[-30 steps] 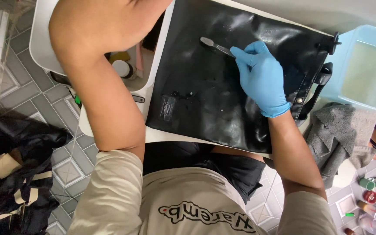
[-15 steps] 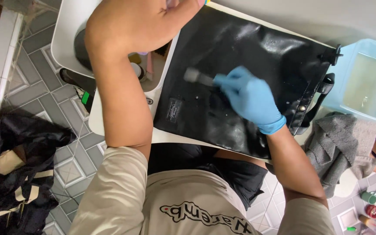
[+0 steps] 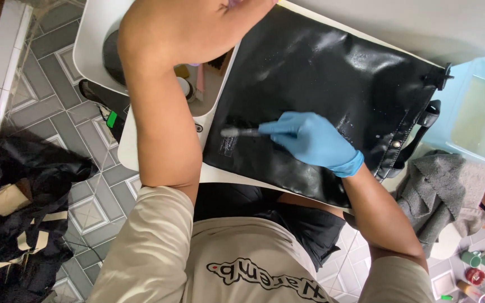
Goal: Cleaning a black leather bag using a spray cleaning solution and a small brush.
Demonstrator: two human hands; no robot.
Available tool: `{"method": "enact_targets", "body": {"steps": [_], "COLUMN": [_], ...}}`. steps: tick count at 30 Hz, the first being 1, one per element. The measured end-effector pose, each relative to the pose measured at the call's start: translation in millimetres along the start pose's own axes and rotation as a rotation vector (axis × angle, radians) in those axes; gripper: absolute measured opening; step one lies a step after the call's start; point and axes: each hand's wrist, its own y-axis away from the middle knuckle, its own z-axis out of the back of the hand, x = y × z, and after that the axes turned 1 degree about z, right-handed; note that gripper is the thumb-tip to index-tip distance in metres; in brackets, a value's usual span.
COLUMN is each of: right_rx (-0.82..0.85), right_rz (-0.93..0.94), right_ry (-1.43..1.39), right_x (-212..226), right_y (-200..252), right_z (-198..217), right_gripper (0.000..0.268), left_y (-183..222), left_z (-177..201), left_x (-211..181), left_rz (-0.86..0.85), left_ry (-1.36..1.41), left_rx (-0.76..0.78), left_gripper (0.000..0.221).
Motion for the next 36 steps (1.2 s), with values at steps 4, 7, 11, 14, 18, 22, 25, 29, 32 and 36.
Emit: {"method": "enact_targets", "body": {"steps": [4,7,11,14,18,22,25,29,32,36], "right_rx": [-0.203,-0.107,-0.444,-0.331,-0.054,-0.362,-0.194,-0.45,-0.207,-0.008], "right_rz": [0.024,0.037,0.047,0.113,0.008,-0.053,-0.003,-0.103,-0.056,-0.125], "right_ry": [0.261,0.174,0.394,0.233,0.093,0.358,0.215,0.533,0.297,0.215], "right_x": [-13.0,-3.7,-19.5,-13.4,-14.2,-24.7,-18.0,-31.3,-18.1,-16.8], "right_y": [-1.2,-1.6,-2.6,0.8,0.7,3.6,4.9,1.2,7.8,7.4], "right_z": [0.2,1.7,2.3,11.9,12.9,8.2,11.1,5.2,20.2,21.8], "right_gripper": [0.032,0.03,0.025,0.02,0.017,0.017,0.017,0.013,0.013,0.016], "left_y": [-2.3,-14.3,-28.4,-34.6,-38.7,-41.3,-41.1,-41.5,-41.2,-39.1], "left_z": [-3.0,2.9,14.3,23.5,27.7,27.9,28.0,27.3,28.1,29.3], "left_x": [-3.7,-10.2,-21.3,-38.7,-56.9,-64.7,-67.2,-68.7,-68.4,-65.0], "left_rz": [-0.021,-0.068,-0.202,-0.194,-0.131,-0.016,0.009,0.01,0.003,-0.01], "left_ry": [0.024,0.023,0.068,0.169,0.221,0.267,0.254,0.241,0.24,0.3], "left_rx": [-0.004,-0.018,-0.025,-0.011,0.042,0.069,0.062,0.053,0.039,0.043], "left_gripper": [0.03,0.028,0.028,0.033,0.041,0.042,0.043,0.045,0.043,0.041]}}
